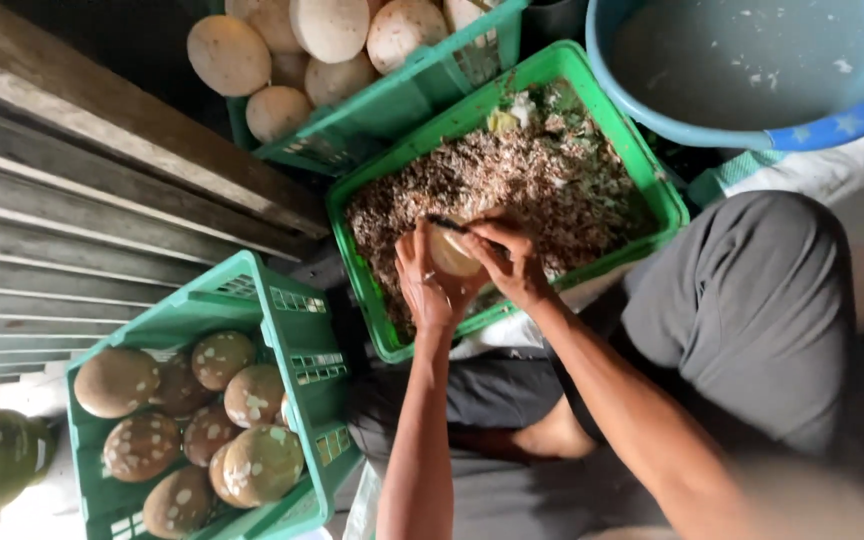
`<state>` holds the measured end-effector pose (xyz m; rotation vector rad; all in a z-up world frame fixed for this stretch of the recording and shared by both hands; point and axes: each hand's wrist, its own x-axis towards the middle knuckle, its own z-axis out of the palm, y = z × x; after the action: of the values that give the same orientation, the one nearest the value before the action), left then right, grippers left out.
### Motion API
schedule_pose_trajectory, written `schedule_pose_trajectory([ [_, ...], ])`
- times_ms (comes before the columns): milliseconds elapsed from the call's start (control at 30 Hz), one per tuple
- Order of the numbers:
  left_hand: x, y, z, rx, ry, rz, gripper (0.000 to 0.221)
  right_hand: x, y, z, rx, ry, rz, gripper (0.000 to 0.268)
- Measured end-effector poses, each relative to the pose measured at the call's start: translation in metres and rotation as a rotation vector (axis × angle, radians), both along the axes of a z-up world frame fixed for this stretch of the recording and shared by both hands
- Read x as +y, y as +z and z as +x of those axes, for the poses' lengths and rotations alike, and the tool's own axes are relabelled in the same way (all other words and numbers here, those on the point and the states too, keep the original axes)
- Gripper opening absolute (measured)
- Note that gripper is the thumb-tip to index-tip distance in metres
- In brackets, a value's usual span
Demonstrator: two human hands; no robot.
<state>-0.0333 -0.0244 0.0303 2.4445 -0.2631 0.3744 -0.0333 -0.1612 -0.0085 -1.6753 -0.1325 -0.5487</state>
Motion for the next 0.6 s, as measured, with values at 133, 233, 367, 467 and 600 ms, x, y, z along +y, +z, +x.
schedule_pose_trajectory([
  [133, 0.005, -0.010, 0.006, 0.043, -0.006, -0.048, 0.120, 0.004, 0.001, 0.004, -0.157, 0.033, 0.005, 0.009],
  [233, 0.001, -0.001, 0.005, -0.002, -0.003, -0.043, 0.112, 0.003, -0.017, 0.028, -0.124, 0.037, 0.024, 0.010],
  [367, 0.000, -0.012, 0.010, 0.012, 0.025, 0.001, 0.113, -0.006, -0.008, 0.038, -0.031, 0.088, -0.013, 0.010],
  [467, 0.002, 0.005, 0.002, 0.029, 0.009, -0.009, 0.110, 0.010, -0.062, 0.060, -0.095, -0.017, -0.103, 0.008],
  [600, 0.013, 0.020, 0.009, 0.133, -0.085, -0.157, 0.109, -0.011, 0.009, 0.037, 0.152, 0.161, 0.178, 0.013],
])
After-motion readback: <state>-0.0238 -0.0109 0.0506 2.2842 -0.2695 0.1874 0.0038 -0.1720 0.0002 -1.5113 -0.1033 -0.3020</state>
